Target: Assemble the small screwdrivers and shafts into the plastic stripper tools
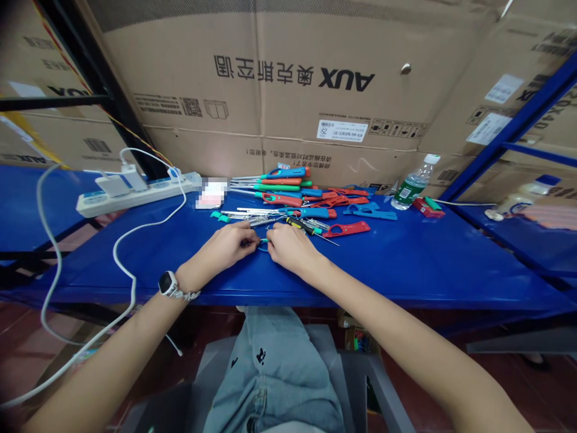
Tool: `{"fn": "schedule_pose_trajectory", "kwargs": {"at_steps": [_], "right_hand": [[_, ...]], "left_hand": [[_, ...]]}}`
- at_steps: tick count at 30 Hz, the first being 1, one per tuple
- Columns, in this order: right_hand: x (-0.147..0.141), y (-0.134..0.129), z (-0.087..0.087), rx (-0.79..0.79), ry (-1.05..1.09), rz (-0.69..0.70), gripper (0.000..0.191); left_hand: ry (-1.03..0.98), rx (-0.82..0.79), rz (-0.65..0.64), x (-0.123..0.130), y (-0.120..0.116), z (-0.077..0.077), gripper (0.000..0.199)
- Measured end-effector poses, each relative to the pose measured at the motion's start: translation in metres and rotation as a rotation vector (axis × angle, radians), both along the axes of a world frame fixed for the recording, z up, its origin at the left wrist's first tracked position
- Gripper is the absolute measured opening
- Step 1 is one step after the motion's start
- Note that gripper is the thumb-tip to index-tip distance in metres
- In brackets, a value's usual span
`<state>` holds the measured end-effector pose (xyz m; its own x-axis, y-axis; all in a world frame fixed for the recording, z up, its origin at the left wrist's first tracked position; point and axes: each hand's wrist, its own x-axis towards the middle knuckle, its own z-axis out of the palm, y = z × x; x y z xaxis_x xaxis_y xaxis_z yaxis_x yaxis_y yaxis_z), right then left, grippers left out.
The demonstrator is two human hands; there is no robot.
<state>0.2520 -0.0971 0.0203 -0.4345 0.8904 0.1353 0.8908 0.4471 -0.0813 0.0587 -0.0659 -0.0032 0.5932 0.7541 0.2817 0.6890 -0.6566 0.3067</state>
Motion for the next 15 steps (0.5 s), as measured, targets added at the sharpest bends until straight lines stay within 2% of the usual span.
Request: {"fn": "schedule_pose_trajectory", "kwargs": {"at_steps": [9,11,15], "right_hand": [[0.001,-0.005,0.001,0.01,-0.073,0.022,0.03],[0.007,-0.006,-0.002,0.002,-0.002,0.062,0.029],[0.026,-0.007,-0.008,-0.03,0.291,0.092,0.033]], "left_hand": [[0.026,0.017,-0.005,-0.002,-0.002,0.0,0.015],[0.063,0.057,-0.018,-0.003,-0.003,0.001,0.019],[0.134,0.147,-0.063,-0.005,-0.001,0.003,0.023]]}}
